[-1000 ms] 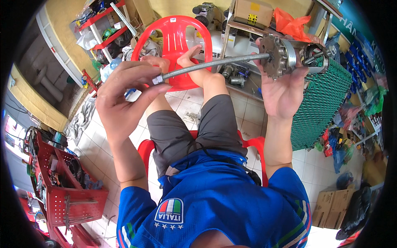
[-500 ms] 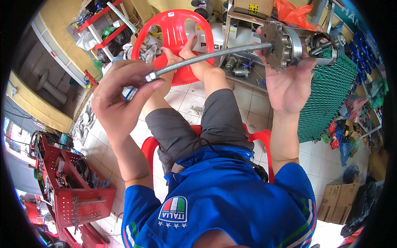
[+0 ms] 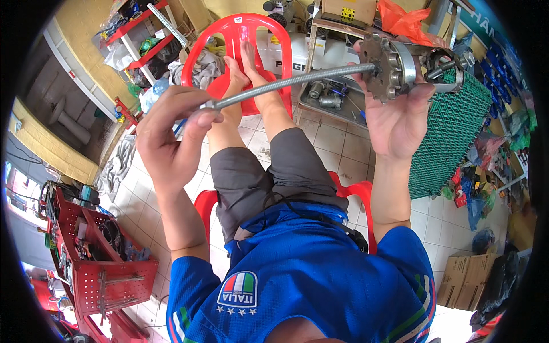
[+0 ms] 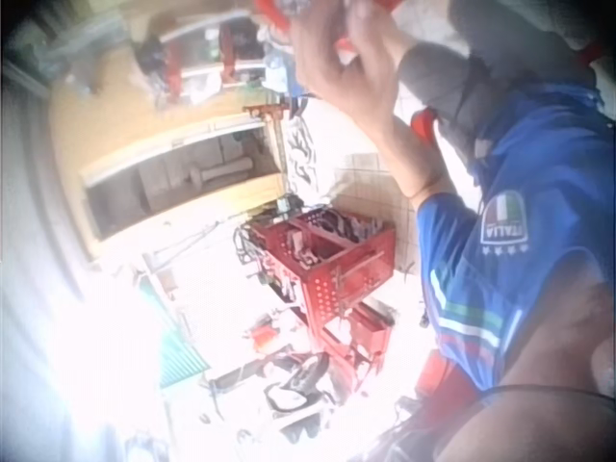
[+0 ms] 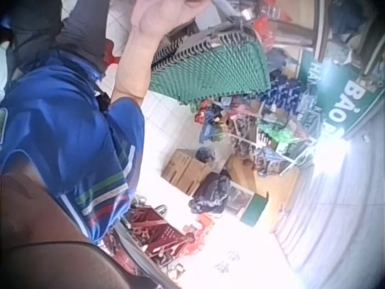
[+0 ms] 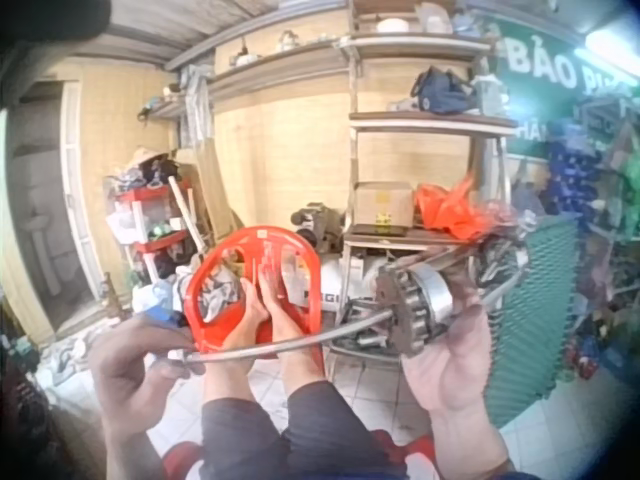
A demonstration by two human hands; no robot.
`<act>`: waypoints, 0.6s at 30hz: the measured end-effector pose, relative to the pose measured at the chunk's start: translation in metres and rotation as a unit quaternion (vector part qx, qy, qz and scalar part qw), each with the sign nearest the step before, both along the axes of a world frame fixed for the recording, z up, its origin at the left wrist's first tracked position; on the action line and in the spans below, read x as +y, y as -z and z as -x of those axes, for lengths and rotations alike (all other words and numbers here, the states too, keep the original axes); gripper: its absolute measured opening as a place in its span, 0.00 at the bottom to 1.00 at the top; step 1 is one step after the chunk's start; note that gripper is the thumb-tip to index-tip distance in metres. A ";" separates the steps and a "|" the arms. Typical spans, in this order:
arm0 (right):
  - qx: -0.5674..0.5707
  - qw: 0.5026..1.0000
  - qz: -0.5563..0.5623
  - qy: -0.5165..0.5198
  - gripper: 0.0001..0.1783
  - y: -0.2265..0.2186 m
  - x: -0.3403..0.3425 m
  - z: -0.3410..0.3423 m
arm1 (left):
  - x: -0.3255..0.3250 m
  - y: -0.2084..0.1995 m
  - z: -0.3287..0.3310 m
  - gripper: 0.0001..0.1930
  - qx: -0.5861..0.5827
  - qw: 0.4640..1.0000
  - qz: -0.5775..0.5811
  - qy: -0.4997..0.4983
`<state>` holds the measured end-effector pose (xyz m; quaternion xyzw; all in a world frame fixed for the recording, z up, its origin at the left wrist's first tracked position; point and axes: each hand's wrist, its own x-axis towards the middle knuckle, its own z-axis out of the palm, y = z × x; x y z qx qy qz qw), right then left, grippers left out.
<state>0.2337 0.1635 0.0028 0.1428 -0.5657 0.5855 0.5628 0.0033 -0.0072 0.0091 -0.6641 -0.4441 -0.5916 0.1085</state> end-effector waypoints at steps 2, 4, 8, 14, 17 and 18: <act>-0.003 1.000 -0.002 0.011 0.36 0.000 0.000 0.000 | 0.004 -0.002 -0.015 0.12 -0.076 0.997 -0.023 0.007; -0.004 1.000 0.003 0.029 0.36 -0.001 -0.001 0.000 | 0.004 -0.002 -0.019 0.12 -0.089 0.995 -0.035 0.003; 0.020 1.000 0.016 0.007 0.37 0.002 0.001 -0.002 | 0.003 -0.002 -0.010 0.12 -0.011 0.999 -0.040 -0.033; 0.026 0.999 0.020 -0.014 0.38 0.003 0.001 0.000 | -0.001 -0.001 -0.002 0.10 -0.007 0.999 0.038 -0.029; 0.014 1.000 0.018 0.008 0.38 0.002 0.000 0.002 | 0.006 -0.002 -0.017 0.10 -0.084 0.996 0.002 -0.007; 0.015 0.999 0.024 0.016 0.38 0.003 0.001 0.002 | 0.007 -0.003 -0.022 0.10 -0.123 0.992 -0.023 -0.003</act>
